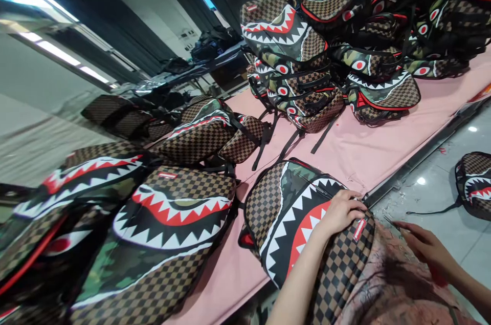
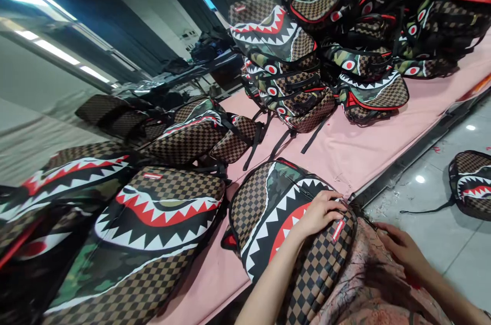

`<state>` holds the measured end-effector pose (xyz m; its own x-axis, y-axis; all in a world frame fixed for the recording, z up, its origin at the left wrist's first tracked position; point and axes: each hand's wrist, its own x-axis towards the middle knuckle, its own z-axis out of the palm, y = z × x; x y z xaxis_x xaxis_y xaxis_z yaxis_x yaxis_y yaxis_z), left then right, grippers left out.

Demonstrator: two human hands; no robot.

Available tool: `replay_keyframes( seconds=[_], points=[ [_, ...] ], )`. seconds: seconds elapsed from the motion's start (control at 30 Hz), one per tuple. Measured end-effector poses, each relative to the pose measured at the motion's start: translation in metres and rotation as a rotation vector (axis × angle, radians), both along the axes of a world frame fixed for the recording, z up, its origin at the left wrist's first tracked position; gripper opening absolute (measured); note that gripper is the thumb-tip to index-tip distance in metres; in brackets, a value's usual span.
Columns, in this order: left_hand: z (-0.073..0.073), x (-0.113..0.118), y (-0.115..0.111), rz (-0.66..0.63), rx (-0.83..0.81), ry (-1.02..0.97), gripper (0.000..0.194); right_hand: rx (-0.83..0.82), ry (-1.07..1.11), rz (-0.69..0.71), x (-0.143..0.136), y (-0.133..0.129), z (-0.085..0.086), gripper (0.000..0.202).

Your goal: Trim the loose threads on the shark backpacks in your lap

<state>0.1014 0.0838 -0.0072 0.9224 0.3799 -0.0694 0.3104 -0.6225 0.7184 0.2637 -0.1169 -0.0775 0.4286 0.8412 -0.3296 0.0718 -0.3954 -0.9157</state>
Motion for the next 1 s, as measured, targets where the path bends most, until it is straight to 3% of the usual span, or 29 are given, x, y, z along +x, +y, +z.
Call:
replay_keyframes(
  seconds=[0.13, 0.33, 0.43, 0.63, 0.8, 0.87, 0.93, 1.0],
  points=[
    [-0.007, 0.012, 0.004, -0.039, -0.041, 0.041, 0.011, -0.032, 0.07, -0.021, -0.021, -0.002, 0.014, 0.04],
    [-0.017, 0.012, 0.001, 0.002, -0.199, -0.048, 0.003, -0.045, -0.162, 0.21, -0.032, 0.028, 0.041, 0.027],
    [-0.017, 0.011, 0.002, 0.007, -0.203, -0.065, 0.003, -0.044, -0.261, 0.271, -0.035, 0.035, 0.046, 0.023],
    [-0.015, 0.017, -0.001, 0.02, -0.15, -0.107, 0.008, -0.002, -0.289, 0.315, -0.031, 0.043, 0.04, 0.022],
    [-0.015, 0.011, 0.005, 0.369, -0.074, -0.146, 0.019, 0.043, -0.164, 0.186, -0.018, 0.039, 0.029, 0.029],
    [-0.013, 0.004, 0.01, 0.318, -0.025, -0.152, 0.022, 0.057, -0.09, 0.154, -0.013, 0.035, 0.023, 0.03],
    [-0.01, -0.001, 0.012, 0.183, -0.001, -0.154, 0.035, 0.074, -0.024, 0.139, -0.01, 0.031, 0.018, 0.03],
    [-0.007, -0.006, 0.01, 0.109, -0.017, -0.136, 0.033, 0.097, 0.023, 0.129, -0.008, 0.029, 0.016, 0.03]
  ],
)
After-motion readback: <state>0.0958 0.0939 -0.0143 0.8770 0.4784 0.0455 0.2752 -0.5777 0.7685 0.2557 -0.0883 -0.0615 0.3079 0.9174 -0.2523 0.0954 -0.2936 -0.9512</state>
